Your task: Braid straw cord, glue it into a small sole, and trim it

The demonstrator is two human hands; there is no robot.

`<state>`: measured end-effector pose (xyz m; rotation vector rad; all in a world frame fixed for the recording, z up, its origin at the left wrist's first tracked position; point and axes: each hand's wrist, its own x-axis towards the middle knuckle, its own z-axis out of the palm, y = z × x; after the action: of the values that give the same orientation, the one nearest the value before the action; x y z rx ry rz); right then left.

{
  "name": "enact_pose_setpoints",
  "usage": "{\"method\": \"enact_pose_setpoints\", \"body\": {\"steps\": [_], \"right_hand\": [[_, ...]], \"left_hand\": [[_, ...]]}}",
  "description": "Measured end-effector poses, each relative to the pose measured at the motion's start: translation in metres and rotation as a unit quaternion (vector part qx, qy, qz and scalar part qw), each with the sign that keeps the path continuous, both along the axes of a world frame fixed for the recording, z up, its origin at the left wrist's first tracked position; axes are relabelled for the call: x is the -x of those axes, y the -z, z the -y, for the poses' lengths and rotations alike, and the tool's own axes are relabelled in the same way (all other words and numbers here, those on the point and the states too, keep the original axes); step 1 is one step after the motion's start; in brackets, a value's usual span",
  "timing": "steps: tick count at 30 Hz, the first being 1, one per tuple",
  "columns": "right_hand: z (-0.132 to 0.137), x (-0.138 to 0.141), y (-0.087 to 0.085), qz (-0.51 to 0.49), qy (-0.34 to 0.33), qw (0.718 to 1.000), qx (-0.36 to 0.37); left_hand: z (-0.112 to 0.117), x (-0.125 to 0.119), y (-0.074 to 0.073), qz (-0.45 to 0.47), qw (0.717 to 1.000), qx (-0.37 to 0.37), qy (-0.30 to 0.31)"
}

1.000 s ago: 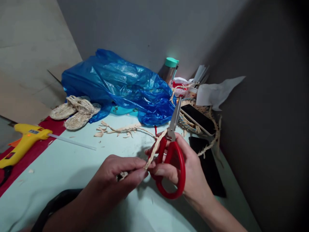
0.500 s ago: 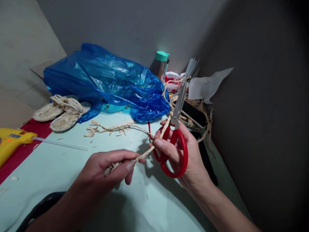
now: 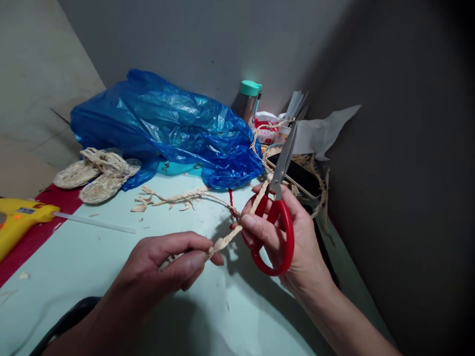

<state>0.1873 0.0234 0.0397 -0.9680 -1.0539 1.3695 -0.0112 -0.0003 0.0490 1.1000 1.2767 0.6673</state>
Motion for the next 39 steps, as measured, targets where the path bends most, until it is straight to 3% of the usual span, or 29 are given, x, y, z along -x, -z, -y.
{"method": "enact_pose_setpoints", "body": {"steps": [3,6,8,12,17,22,27,33,39], "right_hand": [[-0.004,-0.006,0.002,0.084,0.045,0.995,-0.019],[-0.006,-0.015,0.004,0.201,0.112,0.969,-0.093],[-0.005,-0.02,0.003,0.305,0.117,0.931,-0.162],[0.005,-0.018,-0.001,0.426,0.036,0.85,-0.308],[0.011,-0.008,0.006,0.536,-0.003,0.754,-0.38],[0.008,-0.006,0.007,0.559,0.031,0.706,-0.434],[0.006,-0.011,0.006,0.564,0.017,0.669,-0.484],[0.005,-0.015,0.016,0.558,0.044,0.625,-0.544],[0.005,-0.018,0.019,0.553,0.05,0.615,-0.56]], "left_hand": [[-0.001,-0.002,-0.003,0.028,0.998,0.007,-0.048],[-0.002,-0.003,-0.008,0.06,0.99,0.007,-0.127],[-0.004,-0.002,-0.012,0.087,0.981,0.005,-0.175],[-0.005,0.004,-0.015,0.124,0.967,-0.012,-0.222],[-0.002,0.008,-0.011,0.081,0.965,-0.072,-0.239],[0.002,0.009,-0.005,0.008,0.968,-0.146,-0.202],[0.004,0.012,-0.007,-0.014,0.969,-0.162,-0.183],[0.004,0.013,-0.01,0.065,0.975,-0.116,-0.178],[0.0,0.014,-0.009,0.119,0.974,-0.116,-0.153]]}}
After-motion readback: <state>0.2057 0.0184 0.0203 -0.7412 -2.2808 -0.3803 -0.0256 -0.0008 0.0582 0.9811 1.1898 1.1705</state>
